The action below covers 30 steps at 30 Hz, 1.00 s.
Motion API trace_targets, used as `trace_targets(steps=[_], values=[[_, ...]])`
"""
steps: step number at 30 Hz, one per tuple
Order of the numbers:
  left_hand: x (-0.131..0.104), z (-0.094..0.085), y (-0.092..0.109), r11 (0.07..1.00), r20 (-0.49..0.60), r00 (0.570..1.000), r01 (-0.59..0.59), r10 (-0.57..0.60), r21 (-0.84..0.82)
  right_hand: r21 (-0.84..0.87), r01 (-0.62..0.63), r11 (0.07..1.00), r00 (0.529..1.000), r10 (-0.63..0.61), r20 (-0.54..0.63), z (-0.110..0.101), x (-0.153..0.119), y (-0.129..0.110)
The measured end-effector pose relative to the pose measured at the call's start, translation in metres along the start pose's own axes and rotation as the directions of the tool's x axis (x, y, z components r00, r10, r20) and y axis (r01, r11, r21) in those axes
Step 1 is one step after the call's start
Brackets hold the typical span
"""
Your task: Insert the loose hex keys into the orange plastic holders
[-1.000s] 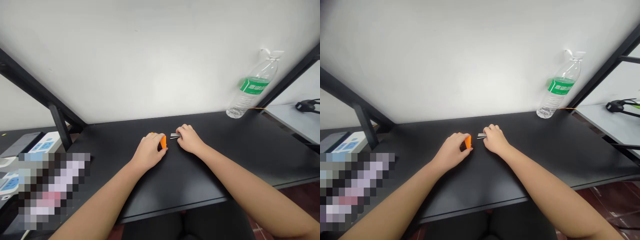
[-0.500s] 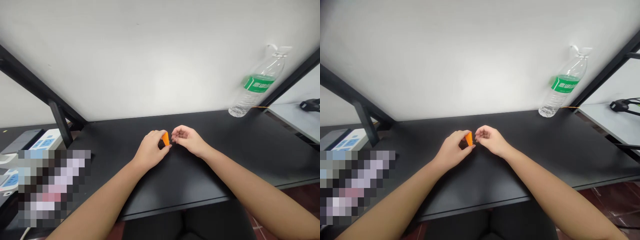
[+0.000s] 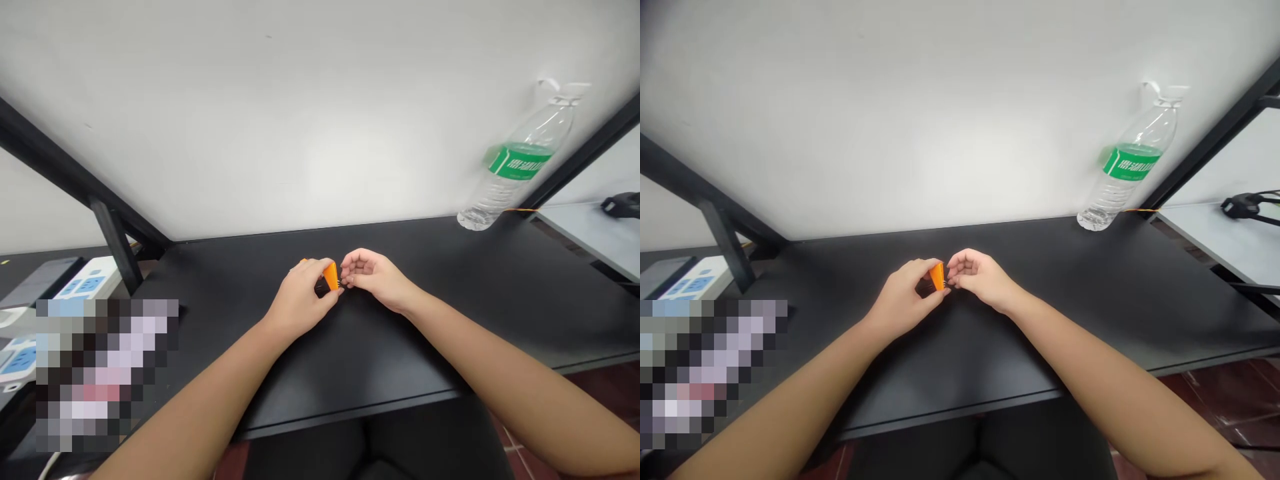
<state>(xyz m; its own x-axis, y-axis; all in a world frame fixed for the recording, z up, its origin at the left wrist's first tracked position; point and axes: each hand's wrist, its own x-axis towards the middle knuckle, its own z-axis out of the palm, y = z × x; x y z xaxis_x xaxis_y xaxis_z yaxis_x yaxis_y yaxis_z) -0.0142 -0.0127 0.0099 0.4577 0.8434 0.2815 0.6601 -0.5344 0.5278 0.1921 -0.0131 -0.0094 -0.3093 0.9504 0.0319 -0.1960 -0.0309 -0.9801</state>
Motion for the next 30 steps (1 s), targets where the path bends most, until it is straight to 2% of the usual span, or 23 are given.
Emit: trace_targets(steps=[8, 12, 17, 24, 30], values=[[0.0000, -0.0008, 0.0017, 1.000, -0.007, 1.000, -0.008, 0.008, 0.010, -0.026, -0.020, 0.999, 1.000, 0.019, -0.019, 0.0002, -0.0015, -0.0011], [0.0007, -0.0001, 0.0026, 1.000, 0.017, 1.000, -0.009, 0.008, 0.020, -0.153, 0.004, 0.988, 1.000, -0.002, 0.012, 0.0001, -0.0022, -0.0003], [0.0008, 0.0009, 0.0021, 0.999, 0.046, 0.999, -0.010, 0.008, 0.033, -0.302, 0.104, 0.948, 0.993, -0.084, 0.079, 0.0011, -0.0043, 0.0007], [0.0006, 0.0024, 0.0010, 1.000, 0.055, 0.998, -0.013, 0.012, 0.015, -0.473, 0.229, 0.851, 0.973, -0.184, 0.139, 0.0029, -0.0078, -0.0037], [0.0023, 0.0026, -0.0011, 0.997, 0.094, 0.995, -0.035, 0.030, 0.061, -0.624, 0.270, 0.733, 0.962, -0.222, 0.155, 0.0047, -0.0089, -0.0063]])
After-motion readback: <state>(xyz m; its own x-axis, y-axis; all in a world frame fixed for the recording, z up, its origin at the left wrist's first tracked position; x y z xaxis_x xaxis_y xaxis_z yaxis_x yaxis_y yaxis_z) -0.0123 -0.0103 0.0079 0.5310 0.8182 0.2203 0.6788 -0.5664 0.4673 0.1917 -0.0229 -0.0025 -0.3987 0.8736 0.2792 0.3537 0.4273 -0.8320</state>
